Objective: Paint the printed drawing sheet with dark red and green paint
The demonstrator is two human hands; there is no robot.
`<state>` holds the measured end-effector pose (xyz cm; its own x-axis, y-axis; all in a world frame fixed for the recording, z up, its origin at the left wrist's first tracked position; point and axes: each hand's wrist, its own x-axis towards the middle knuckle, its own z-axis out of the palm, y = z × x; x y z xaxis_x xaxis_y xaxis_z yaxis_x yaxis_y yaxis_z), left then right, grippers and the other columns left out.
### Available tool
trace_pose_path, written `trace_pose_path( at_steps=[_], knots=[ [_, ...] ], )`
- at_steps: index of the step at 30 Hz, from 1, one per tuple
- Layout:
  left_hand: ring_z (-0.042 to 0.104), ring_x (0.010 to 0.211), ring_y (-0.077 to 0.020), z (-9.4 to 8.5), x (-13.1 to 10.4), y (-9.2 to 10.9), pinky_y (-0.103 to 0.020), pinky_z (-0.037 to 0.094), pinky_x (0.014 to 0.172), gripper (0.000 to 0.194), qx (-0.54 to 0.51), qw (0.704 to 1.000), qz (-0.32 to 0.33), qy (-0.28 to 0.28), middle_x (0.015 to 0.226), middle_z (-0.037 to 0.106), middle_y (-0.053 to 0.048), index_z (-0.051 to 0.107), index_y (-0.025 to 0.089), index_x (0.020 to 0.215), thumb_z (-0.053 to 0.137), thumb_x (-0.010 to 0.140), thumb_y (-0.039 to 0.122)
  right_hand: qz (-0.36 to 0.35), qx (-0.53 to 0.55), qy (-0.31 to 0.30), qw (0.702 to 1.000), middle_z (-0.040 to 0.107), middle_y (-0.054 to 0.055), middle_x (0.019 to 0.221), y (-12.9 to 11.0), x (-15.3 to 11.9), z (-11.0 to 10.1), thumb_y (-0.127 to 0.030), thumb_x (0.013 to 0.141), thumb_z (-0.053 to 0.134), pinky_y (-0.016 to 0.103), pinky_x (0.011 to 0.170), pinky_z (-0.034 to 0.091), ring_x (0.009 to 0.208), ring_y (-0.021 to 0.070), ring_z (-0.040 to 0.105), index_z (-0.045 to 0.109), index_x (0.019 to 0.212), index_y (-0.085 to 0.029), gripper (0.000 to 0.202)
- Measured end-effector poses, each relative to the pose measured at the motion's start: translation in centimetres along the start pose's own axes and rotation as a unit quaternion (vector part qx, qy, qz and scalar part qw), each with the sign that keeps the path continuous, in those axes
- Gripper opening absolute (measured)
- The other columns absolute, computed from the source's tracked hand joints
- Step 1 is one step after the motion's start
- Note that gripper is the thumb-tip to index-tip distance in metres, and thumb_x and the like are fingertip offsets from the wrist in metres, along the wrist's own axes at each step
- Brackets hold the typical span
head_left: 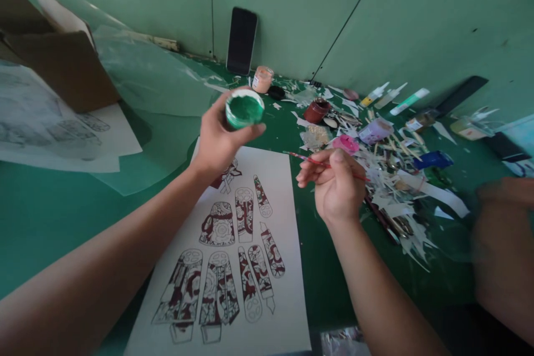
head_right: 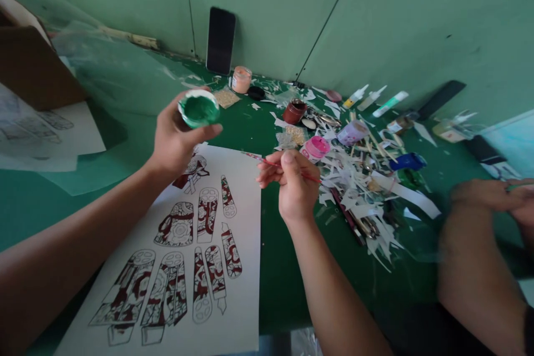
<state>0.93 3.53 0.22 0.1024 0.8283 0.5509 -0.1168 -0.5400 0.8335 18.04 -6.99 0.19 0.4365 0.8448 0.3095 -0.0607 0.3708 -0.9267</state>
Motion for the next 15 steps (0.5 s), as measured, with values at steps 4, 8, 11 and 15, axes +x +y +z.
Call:
trace_pose_path(
  at_steps=[4,8,11,15],
  knots=[
    [0.055,0.073,-0.0152,-0.6,1.2,0.1,-0.027,0.043,0.06,0.033,-0.175,0.971,-0.126,0.105,0.08,0.057,-0.001,0.058,0.022,0.077,0.08,0.058,0.037,0.023,0.01,-0.023,0.999,0.069,-0.001,0.055,0.4,-0.2,0.1,-0.049,0.075,0.067,0.026,0.041,0.053,0.041,0.0124,0.062,0.069,0.066,-0.02,0.03],
    [0.052,0.07,-0.0149,-2.1,2.0,0.3,-0.028,0.042,0.057,0.034,-0.267,0.937,-0.207,0.089,0.084,0.058,-0.004,0.055,0.024,0.077,0.07,0.064,0.051,0.047,0.025,-0.047,0.997,0.068,-0.001,0.055,1.0,-0.5,0.4,-0.049,0.077,0.066,0.028,0.045,0.055,0.042,0.0124,0.062,0.069,0.066,-0.02,0.031],
    [0.049,0.068,-0.0145,-2.9,2.1,0.4,-0.029,0.043,0.059,0.036,-0.321,0.918,-0.217,0.082,0.081,0.056,-0.006,0.053,0.023,0.079,0.058,0.075,0.059,0.071,0.033,-0.066,0.995,0.067,-0.001,0.054,1.2,-0.7,0.6,-0.05,0.078,0.065,0.029,0.047,0.055,0.043,0.013,0.063,0.067,0.066,-0.02,0.033],
    [0.044,0.062,-0.0107,-2.9,1.9,0.5,-0.026,0.041,0.06,0.033,-0.434,0.864,-0.234,0.103,0.077,0.05,-0.004,0.051,0.021,0.079,0.048,0.085,0.053,0.1,0.025,-0.064,0.993,0.066,-0.002,0.055,1.5,-0.7,0.7,-0.053,0.079,0.061,0.031,0.051,0.056,0.044,0.0128,0.062,0.064,0.067,-0.021,0.035]
  ],
)
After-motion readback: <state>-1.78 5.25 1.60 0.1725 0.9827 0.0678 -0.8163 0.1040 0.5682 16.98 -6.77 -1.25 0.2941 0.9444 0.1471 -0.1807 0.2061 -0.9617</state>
